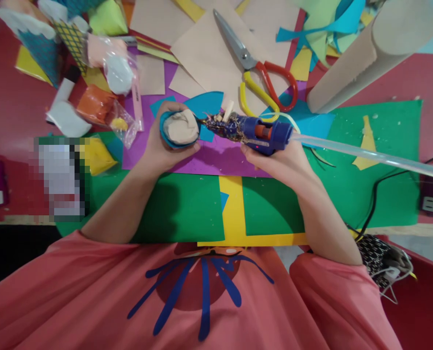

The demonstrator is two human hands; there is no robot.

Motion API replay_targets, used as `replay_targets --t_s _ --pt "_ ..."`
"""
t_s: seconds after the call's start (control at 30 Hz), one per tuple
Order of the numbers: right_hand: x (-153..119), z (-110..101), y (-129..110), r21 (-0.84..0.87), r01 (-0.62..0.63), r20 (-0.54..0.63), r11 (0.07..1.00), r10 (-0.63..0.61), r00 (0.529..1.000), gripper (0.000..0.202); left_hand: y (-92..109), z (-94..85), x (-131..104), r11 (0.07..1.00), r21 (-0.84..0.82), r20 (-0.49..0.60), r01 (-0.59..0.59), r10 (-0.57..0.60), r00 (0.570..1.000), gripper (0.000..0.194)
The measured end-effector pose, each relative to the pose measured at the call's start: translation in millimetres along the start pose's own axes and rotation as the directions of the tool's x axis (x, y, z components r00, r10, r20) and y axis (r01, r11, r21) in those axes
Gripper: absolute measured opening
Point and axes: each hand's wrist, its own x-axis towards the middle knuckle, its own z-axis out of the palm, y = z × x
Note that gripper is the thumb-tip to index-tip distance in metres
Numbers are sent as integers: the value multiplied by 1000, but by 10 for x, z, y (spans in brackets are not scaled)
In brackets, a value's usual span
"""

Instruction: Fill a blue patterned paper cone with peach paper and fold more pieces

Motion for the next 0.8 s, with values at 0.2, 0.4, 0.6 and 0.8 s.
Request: replay_targets --t_s 0.2,0.4,0.6,0.8 --pt "33 -151 -36 51 -18 -42 999 20 999 15 -52 16 -23 984 -98 -26 146 -149 989 48" --pt "-236 -562 92 220 -171 -181 960 213 960 10 -106 101 -43 980 -181 31 87 -82 996 52" --pt "-468 -1213 501 279 -349 -604 895 446 661 16 48 113 -23 992 -126 23 -29 33 999 41" --pt "-659 -1845 865 -316 -572 -533 757 357 767 31 145 99 -36 991 124 12 -52 51 999 54"
